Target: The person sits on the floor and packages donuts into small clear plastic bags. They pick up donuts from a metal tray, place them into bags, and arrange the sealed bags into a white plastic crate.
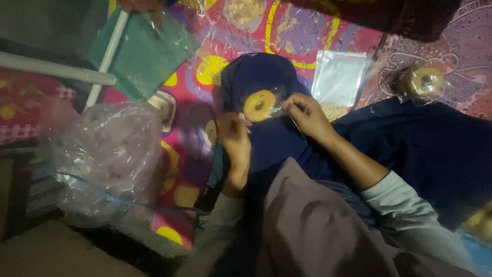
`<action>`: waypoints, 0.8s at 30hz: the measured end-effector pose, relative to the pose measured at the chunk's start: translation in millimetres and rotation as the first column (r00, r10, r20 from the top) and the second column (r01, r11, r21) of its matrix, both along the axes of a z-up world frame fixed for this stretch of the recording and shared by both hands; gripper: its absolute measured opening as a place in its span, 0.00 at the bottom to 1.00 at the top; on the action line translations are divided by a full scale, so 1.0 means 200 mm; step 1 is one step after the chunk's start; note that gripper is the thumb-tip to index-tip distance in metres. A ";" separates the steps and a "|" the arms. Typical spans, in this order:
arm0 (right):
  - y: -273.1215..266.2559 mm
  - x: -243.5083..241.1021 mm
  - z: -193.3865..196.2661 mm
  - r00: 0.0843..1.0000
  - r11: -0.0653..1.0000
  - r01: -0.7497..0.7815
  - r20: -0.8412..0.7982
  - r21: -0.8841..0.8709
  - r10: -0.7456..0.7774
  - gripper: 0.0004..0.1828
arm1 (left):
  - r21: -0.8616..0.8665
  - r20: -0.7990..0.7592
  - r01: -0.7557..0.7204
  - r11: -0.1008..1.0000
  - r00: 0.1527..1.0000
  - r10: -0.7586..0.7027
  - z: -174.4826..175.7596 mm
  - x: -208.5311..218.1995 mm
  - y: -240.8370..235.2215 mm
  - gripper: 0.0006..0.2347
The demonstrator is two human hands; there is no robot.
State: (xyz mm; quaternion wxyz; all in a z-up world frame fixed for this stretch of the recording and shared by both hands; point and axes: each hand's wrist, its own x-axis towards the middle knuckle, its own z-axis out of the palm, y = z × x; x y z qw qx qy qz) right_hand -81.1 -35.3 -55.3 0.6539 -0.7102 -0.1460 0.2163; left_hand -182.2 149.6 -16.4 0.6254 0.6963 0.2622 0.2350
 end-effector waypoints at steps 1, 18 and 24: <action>0.00 0.00 -0.05 1.000 0.998 0.003 0.005 -0.067 -0.002 0.11 | 0.052 -0.135 -0.018 0.998 0.990 0.025 -0.01 0.00 0.00 0.03; -0.91 0.06 0.12 0.934 0.940 0.334 -0.112 -0.074 -0.340 0.28 | 0.404 0.014 0.579 0.708 0.770 -0.638 0.07 0.44 -0.64 0.04; -1.44 0.30 -0.10 0.798 0.812 0.574 -0.153 -0.105 -0.583 0.25 | 0.078 0.130 0.687 0.723 0.712 -0.690 -0.28 0.79 -1.20 0.10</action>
